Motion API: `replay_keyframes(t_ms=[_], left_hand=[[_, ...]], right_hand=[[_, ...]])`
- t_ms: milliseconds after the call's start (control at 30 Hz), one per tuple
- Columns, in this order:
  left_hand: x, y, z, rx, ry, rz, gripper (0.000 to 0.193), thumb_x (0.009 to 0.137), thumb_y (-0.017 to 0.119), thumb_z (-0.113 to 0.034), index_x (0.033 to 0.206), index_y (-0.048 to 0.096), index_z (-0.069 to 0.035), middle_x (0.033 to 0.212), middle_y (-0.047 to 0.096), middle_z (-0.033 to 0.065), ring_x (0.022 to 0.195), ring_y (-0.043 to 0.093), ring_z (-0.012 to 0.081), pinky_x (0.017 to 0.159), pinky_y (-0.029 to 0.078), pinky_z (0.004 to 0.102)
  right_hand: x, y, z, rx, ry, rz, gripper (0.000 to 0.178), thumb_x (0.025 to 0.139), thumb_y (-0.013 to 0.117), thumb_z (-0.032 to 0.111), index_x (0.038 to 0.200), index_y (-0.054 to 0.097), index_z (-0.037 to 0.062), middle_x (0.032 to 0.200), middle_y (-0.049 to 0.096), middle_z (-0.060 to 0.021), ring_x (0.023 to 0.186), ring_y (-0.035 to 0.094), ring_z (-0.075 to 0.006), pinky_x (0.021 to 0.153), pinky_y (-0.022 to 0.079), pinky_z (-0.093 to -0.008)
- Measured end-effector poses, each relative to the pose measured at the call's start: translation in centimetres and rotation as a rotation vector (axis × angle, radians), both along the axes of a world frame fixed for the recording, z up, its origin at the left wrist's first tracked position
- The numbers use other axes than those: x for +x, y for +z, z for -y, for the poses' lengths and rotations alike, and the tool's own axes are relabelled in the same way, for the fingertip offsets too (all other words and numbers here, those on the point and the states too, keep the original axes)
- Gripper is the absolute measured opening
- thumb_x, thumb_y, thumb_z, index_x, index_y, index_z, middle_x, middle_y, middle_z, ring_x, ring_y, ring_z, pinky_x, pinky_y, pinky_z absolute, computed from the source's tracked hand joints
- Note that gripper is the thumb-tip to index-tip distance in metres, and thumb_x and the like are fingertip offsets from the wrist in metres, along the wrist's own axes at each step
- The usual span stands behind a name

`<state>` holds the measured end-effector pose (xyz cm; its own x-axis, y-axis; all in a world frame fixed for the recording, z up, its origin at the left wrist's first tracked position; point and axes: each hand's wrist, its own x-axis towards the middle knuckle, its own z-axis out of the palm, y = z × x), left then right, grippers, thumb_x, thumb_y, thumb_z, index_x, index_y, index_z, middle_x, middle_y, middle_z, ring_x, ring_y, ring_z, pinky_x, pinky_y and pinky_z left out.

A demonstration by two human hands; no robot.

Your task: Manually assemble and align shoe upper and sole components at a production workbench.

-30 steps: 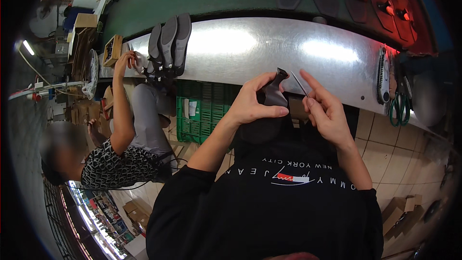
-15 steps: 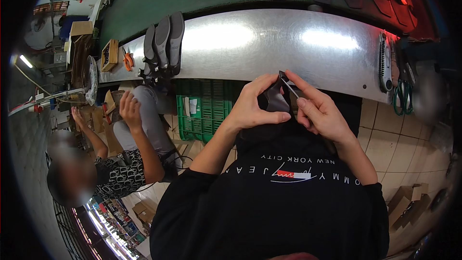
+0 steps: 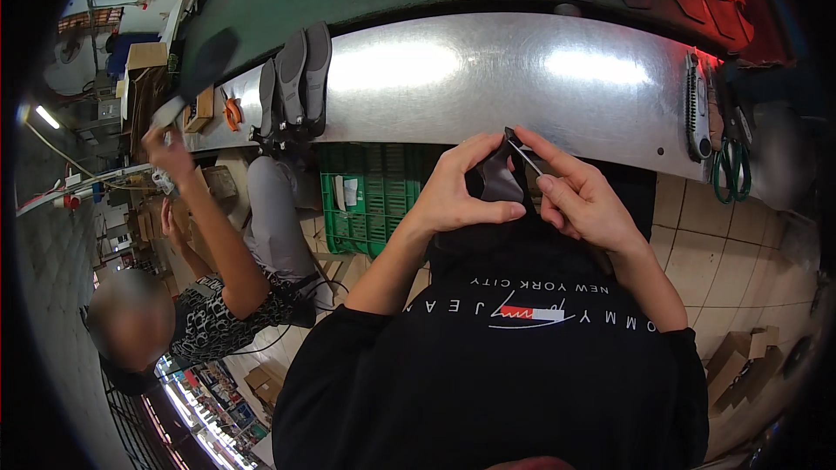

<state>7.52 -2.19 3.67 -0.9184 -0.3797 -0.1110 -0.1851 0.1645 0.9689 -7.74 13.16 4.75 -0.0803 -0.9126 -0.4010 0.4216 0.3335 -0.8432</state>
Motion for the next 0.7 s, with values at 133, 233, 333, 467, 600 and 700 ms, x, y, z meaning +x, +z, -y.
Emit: replay_keyframes(t_ms=[133,233,333,467,600,700], left_hand=[[0.08,0.0,0.15,-0.023,-0.02,0.012,0.068,0.06,0.083,-0.024,0.117,0.057,0.003,0.097,0.058,0.0066,0.092,0.056,0.0177,0.087,0.043,0.0279],[0.14,0.0,0.09,-0.14,-0.042,-0.008,0.068,0.06,0.084,-0.023,0.117,0.057,0.003,0.097,0.058,0.007,0.093,0.056,0.0175,0.087,0.043,0.0273],[0.18,-0.06,-0.31,-0.06,-0.004,-0.03,0.069,0.059,0.084,-0.022,0.117,0.057,0.003,0.097,0.059,0.0072,0.094,0.056,0.0172,0.087,0.043,0.0272],[0.1,0.02,-0.48,0.025,0.026,-0.002,0.069,0.059,0.083,-0.021,0.118,0.057,0.003,0.098,0.059,0.0071,0.094,0.056,0.017,0.087,0.043,0.0273],[0.04,-0.04,-0.35,0.002,0.015,0.0,0.068,0.059,0.082,-0.021,0.117,0.057,0.004,0.098,0.059,0.0073,0.093,0.057,0.0175,0.087,0.043,0.0278],[0.02,-0.26,-0.28,-0.032,0.01,-0.008,0.068,0.059,0.082,-0.021,0.117,0.058,0.004,0.098,0.06,0.0076,0.092,0.057,0.018,0.086,0.044,0.028]], right_hand=[[-0.22,0.49,-0.07,0.022,0.005,0.029,0.052,0.098,0.042,0.009,0.147,0.036,0.023,0.057,0.043,0.0051,0.047,0.034,-0.0017,0.044,0.031,-0.0158],[-0.48,0.38,-0.24,0.038,0.02,0.143,0.052,0.098,0.042,0.008,0.147,0.037,0.0245,0.058,0.041,0.0054,0.048,0.034,-0.0016,0.044,0.032,-0.0163],[-0.44,0.23,-0.43,0.027,0.027,0.214,0.052,0.098,0.042,0.008,0.147,0.036,0.0248,0.057,0.041,0.0057,0.047,0.033,-0.0014,0.042,0.03,-0.0158],[-0.55,0.06,-0.42,0.025,0.034,0.18,0.052,0.098,0.042,0.008,0.147,0.036,0.0245,0.056,0.04,0.0061,0.046,0.032,-0.0012,0.041,0.03,-0.0158],[-0.34,0.11,-0.37,0.039,0.017,0.159,0.052,0.098,0.042,0.008,0.147,0.036,0.0247,0.056,0.041,0.0061,0.045,0.033,-0.0011,0.041,0.03,-0.0157],[-0.25,-0.1,-0.4,0.05,0.011,0.161,0.052,0.099,0.042,0.009,0.147,0.036,0.0254,0.056,0.04,0.0061,0.045,0.031,-0.0012,0.042,0.03,-0.0155]])
